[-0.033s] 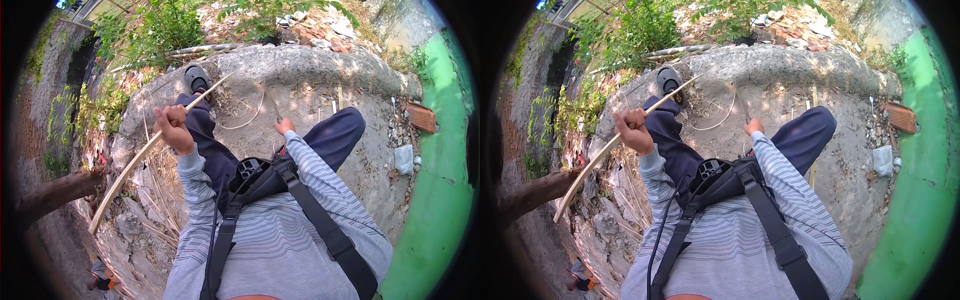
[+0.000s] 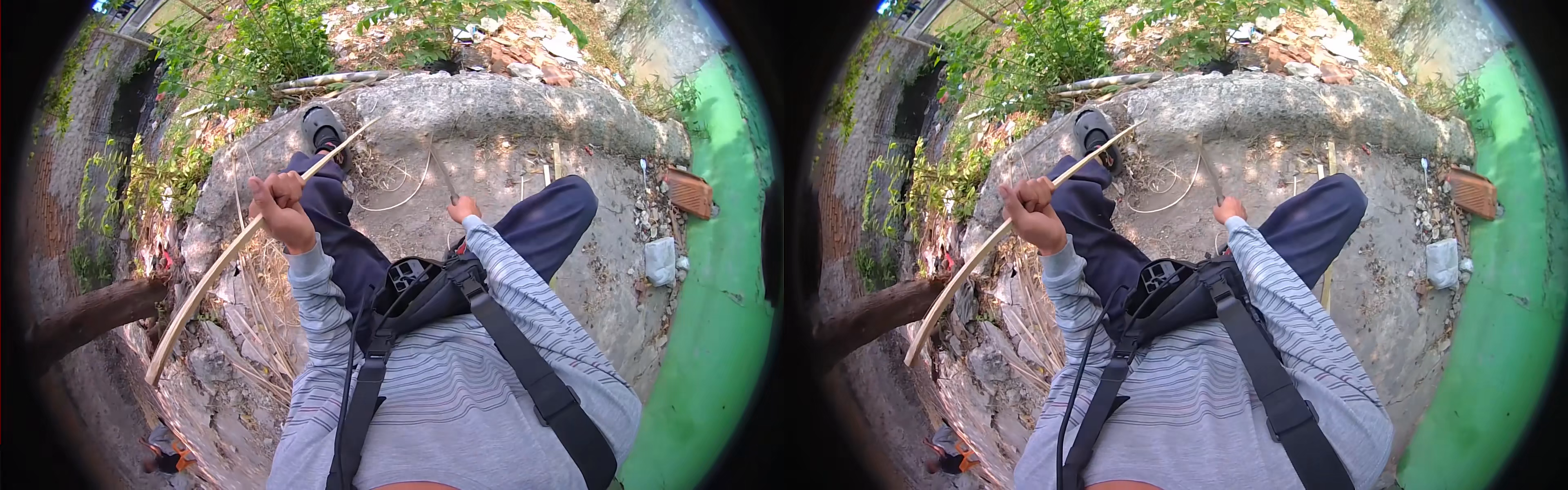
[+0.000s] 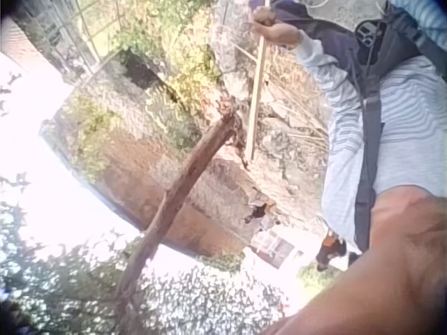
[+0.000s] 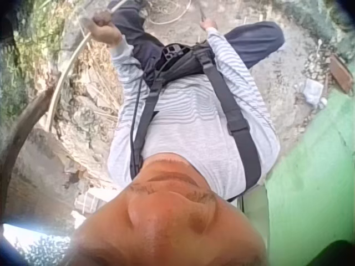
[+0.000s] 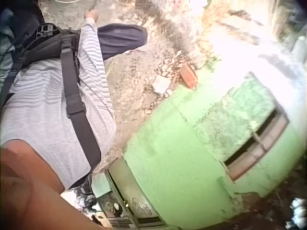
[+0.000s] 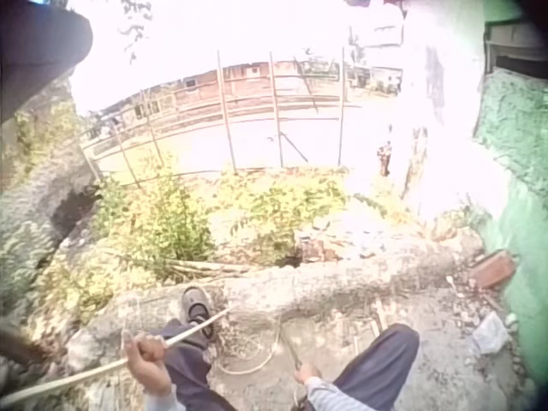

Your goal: The person whittles a thin bamboo strip using a machete. They hold the bamboo strip in one hand and carefully shave off thin layers of wood with the blade, turning the strip to work on different sides.

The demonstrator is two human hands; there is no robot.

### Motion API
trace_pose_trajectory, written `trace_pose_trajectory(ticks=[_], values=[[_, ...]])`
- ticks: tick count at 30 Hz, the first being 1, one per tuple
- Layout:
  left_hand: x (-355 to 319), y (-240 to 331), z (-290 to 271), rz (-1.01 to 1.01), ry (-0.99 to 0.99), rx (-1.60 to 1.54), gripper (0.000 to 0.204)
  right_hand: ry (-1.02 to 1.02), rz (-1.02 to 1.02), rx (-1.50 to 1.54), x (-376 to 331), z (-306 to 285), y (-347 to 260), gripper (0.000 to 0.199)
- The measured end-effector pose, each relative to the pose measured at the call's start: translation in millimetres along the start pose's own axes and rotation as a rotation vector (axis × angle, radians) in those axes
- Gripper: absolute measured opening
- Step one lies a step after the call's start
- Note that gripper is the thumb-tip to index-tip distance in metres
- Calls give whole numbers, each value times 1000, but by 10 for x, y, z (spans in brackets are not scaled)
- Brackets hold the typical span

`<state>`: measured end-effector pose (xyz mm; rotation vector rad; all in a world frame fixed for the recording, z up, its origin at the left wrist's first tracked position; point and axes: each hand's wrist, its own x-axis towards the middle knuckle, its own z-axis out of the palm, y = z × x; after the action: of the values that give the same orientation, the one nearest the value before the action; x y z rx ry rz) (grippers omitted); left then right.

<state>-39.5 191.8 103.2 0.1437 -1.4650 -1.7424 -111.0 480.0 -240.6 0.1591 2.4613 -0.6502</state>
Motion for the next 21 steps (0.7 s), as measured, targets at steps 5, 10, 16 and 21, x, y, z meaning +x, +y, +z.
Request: trace_pose_trajectory(ticks=[5,10,16,21], values=[[52,-56,55,-38,-32,-65,58,-236,-162,-164,-119,425,74,38],[11,-132,54,-91,-72,-165,58,-717,-677,-288,-272,553,-76,29],[31,-208,-134,-95,-78,-211,58,-563,-646,-280,-396,137,-242,38],[-35,-387,-122,-125,46,-238,57,-243,-201,-183,-141,-541,-63,53]])
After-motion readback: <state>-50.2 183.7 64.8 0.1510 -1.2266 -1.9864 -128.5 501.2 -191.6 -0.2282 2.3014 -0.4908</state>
